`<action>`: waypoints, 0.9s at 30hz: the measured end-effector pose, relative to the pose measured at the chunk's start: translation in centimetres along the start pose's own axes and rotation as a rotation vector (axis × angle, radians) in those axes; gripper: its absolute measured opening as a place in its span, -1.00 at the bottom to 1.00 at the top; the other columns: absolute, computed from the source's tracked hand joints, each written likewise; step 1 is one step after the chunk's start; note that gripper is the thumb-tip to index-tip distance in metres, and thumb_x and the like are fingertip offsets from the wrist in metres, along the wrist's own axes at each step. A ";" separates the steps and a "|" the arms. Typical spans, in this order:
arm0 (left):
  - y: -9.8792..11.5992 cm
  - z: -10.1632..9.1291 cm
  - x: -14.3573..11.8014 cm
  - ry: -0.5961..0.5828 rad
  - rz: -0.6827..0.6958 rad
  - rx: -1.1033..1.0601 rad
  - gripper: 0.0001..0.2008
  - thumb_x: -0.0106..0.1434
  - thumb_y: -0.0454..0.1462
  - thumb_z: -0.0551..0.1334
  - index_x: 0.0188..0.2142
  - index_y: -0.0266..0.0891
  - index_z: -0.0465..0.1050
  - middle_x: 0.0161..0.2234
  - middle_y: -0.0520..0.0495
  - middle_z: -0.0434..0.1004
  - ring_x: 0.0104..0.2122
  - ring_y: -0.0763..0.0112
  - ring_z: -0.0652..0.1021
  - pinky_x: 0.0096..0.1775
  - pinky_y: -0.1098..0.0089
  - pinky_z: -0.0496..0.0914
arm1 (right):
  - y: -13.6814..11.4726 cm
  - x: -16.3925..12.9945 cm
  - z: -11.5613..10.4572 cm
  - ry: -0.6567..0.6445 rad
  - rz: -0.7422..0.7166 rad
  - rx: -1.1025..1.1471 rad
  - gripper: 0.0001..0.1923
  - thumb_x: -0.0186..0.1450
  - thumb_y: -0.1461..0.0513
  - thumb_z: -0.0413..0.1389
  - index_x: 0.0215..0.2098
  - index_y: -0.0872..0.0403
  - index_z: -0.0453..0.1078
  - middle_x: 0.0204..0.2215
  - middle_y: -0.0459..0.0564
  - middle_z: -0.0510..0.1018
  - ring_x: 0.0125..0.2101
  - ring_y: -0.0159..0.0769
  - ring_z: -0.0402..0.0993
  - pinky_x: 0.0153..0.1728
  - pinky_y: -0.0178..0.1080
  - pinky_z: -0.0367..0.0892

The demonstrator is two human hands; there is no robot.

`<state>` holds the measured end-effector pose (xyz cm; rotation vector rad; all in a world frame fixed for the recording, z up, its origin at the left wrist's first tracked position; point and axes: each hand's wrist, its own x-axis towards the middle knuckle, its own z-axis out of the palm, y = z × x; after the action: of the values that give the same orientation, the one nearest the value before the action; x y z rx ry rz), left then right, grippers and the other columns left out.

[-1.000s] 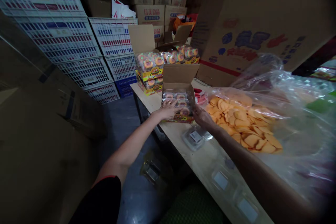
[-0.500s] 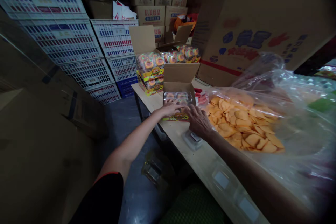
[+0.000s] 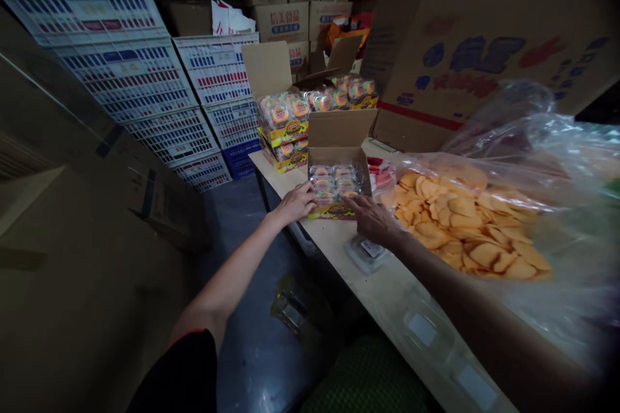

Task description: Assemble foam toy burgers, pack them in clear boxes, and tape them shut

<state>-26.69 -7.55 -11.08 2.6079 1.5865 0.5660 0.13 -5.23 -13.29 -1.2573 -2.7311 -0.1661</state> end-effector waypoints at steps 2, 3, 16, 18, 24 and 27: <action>0.5 0.7 -0.3 0.011 -0.023 0.033 -0.82 0.37 -0.35 0.14 -0.20 -0.26 0.54 -0.04 -0.20 0.43 -0.06 0.25 0.50 0.00 0.29 0.44 | -0.2 0.1 -0.3 0.001 -0.007 -0.014 -0.22 0.22 0.42 0.00 0.41 0.06 0.13 0.19 0.20 0.39 0.12 0.01 0.30 0.00 -0.06 0.29; 0.7 1.0 -0.3 0.009 -0.035 0.050 -0.80 0.38 -0.37 0.11 -0.18 -0.26 0.53 -0.05 -0.20 0.43 -0.07 0.25 0.51 0.00 0.29 0.45 | -0.2 0.1 -0.4 -0.003 -0.008 -0.019 -0.21 0.21 0.42 0.00 0.41 0.06 0.12 0.19 0.20 0.40 0.12 0.01 0.30 0.02 -0.06 0.27; 2.9 2.5 0.7 -0.059 -0.075 0.166 -0.65 0.31 -0.46 0.07 0.02 -0.31 0.48 -0.03 -0.31 0.49 0.05 0.08 0.47 0.08 0.19 0.37 | -0.3 0.5 -0.7 -0.008 -0.006 0.017 -0.35 0.23 0.48 -0.06 0.31 0.31 0.21 0.16 0.36 0.41 0.14 0.06 0.32 0.06 -0.04 0.28; 3.5 2.9 1.0 -0.004 -0.016 0.185 -0.53 0.34 -0.38 0.11 0.23 -0.29 0.33 0.18 -0.35 0.37 0.21 0.00 0.35 0.19 0.09 0.27 | -0.5 0.6 -0.8 -0.004 -0.008 0.078 -0.33 0.20 0.49 -0.04 0.30 0.36 0.21 0.17 0.40 0.40 0.15 0.08 0.32 0.11 0.00 0.26; 3.9 5.9 1.9 0.009 0.060 0.265 -0.49 0.46 -0.14 0.07 0.37 -0.07 0.16 0.43 -0.24 0.02 0.39 -0.12 0.13 0.32 -0.20 -0.03 | 2.0 1.0 -2.0 0.115 0.263 0.411 -0.30 0.16 0.43 0.05 0.30 0.19 0.28 0.14 0.22 0.50 0.09 -0.09 0.44 0.05 -0.23 0.34; 3.8 6.9 1.9 0.044 0.028 0.307 -0.43 0.45 -0.17 0.08 0.41 -0.04 0.08 0.45 -0.19 0.00 0.42 -0.13 0.03 0.33 -0.18 -0.02 | 3.4 0.2 -2.4 0.136 0.496 0.519 -0.35 0.12 0.44 0.02 0.19 0.23 0.40 -0.09 0.21 0.63 -0.08 -0.10 0.56 -0.10 -0.26 0.39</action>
<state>-20.42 -6.67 -16.14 2.8547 1.7807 0.4126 2.73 -3.22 -10.72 -1.6097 -2.0630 0.4553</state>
